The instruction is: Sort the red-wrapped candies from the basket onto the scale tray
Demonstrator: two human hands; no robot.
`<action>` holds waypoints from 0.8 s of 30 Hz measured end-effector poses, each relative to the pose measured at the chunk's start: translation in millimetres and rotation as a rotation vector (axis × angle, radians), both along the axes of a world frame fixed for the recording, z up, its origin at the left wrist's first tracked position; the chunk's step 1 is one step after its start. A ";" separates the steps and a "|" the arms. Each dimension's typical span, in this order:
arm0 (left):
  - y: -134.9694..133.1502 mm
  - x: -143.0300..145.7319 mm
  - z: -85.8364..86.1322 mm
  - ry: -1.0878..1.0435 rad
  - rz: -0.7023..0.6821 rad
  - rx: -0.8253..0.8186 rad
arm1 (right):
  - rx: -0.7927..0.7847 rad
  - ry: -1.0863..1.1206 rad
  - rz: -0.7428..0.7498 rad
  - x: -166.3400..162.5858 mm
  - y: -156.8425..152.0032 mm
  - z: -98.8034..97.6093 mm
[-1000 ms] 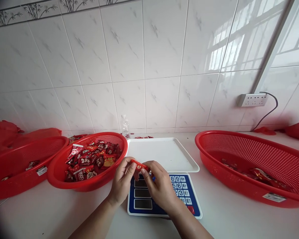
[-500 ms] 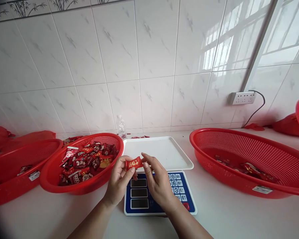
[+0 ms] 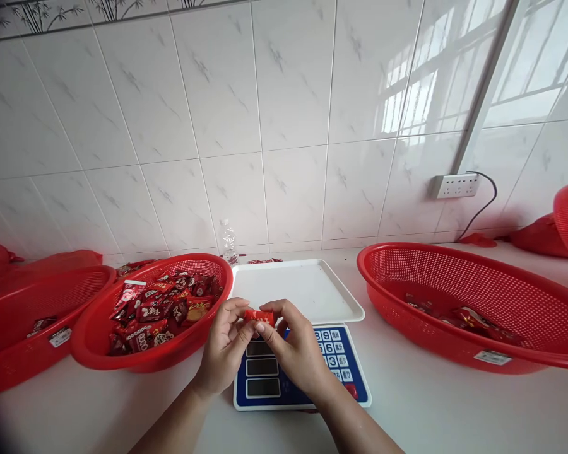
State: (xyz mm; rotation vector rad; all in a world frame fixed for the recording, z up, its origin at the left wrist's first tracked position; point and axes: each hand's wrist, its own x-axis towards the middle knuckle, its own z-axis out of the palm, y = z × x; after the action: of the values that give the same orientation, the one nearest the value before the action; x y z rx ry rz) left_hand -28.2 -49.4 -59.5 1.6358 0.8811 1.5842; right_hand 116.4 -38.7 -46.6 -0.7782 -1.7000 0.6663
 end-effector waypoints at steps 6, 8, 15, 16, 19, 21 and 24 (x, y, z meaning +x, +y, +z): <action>1.3 -0.5 -2.1 0.064 0.012 0.047 | 0.032 0.027 0.031 -2.0 3.5 -2.9; 0.5 -0.9 -0.8 0.085 0.022 0.057 | 0.062 0.050 0.039 -2.2 4.1 -3.5; -5.5 -2.7 7.5 0.134 -0.056 0.049 | 0.153 0.069 -0.002 -0.2 0.5 -1.8; -5.5 -2.6 7.6 0.127 -0.061 0.043 | 0.168 0.065 -0.008 0.2 -0.3 -1.4; -4.2 -1.9 6.6 0.110 -0.070 0.039 | 0.190 0.060 -0.016 0.9 -1.3 -0.5; -3.4 -1.2 5.9 0.096 -0.072 0.029 | 0.179 0.055 -0.010 1.2 -0.3 -0.6; -2.7 -0.6 5.3 0.060 -0.071 0.005 | 0.141 0.063 0.018 0.7 2.7 -0.9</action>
State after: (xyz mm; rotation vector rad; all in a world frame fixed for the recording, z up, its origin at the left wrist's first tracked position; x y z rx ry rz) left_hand -28.8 -52.1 -54.1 1.7072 0.8413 1.4977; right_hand 117.1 -35.9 -47.5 -0.6370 -1.6787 0.5703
